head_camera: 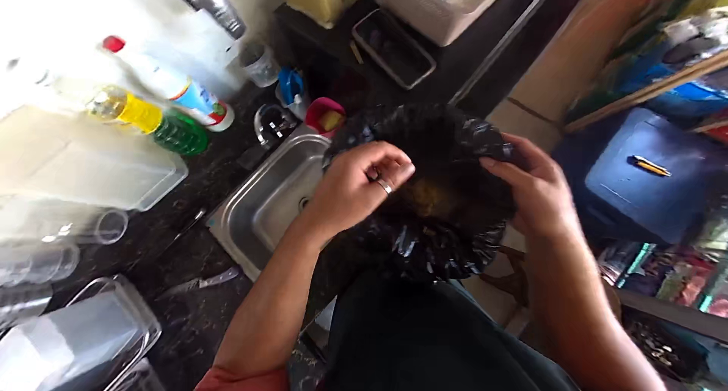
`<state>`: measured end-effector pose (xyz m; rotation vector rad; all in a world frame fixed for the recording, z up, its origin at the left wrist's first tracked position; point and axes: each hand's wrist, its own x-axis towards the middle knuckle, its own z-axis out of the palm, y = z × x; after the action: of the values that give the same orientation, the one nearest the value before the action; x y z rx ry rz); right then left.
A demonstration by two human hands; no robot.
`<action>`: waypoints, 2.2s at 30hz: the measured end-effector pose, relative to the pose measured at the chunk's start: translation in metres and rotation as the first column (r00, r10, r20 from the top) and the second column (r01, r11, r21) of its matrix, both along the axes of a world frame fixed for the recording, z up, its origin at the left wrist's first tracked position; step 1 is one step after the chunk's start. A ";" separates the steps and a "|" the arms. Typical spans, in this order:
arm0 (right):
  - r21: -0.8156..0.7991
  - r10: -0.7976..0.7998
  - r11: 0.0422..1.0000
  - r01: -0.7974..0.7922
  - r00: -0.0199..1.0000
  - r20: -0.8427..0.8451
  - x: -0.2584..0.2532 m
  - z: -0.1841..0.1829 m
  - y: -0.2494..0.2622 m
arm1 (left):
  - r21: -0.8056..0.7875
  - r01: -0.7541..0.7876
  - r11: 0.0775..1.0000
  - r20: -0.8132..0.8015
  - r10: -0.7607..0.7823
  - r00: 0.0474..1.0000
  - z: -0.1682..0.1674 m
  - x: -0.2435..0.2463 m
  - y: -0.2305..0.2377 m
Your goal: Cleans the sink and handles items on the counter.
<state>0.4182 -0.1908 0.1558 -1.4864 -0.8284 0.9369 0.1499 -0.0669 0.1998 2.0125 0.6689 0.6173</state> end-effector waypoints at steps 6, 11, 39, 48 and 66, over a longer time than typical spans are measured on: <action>-0.066 -0.104 0.992 0.110 0.991 0.083 -0.008 0.000 0.004 | -0.193 -0.580 0.791 -0.095 0.574 0.814 -0.114 -0.150 0.050; -0.093 -0.157 0.980 0.176 0.970 0.183 -0.015 -0.002 0.007 | -0.474 -0.701 0.532 -0.618 0.366 0.696 -0.321 -0.212 0.035; -0.115 -0.163 0.975 0.192 0.960 0.228 -0.030 0.010 0.009 | -0.792 -0.257 0.555 -0.287 0.033 0.957 -0.258 -0.186 0.020; -0.079 -0.111 0.990 0.114 0.993 0.048 -0.023 0.008 0.016 | -0.366 -0.169 0.915 0.371 0.310 0.875 -0.001 -0.112 0.009; -0.013 -0.052 0.998 0.054 0.991 0.120 -0.007 0.002 0.008 | 0.001 -0.199 0.980 0.304 0.189 0.934 -0.022 -0.047 -0.010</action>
<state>0.4112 -0.1833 0.1582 -1.5829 -0.8655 0.8229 0.1026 -0.0768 0.1773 1.8390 0.6775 1.0370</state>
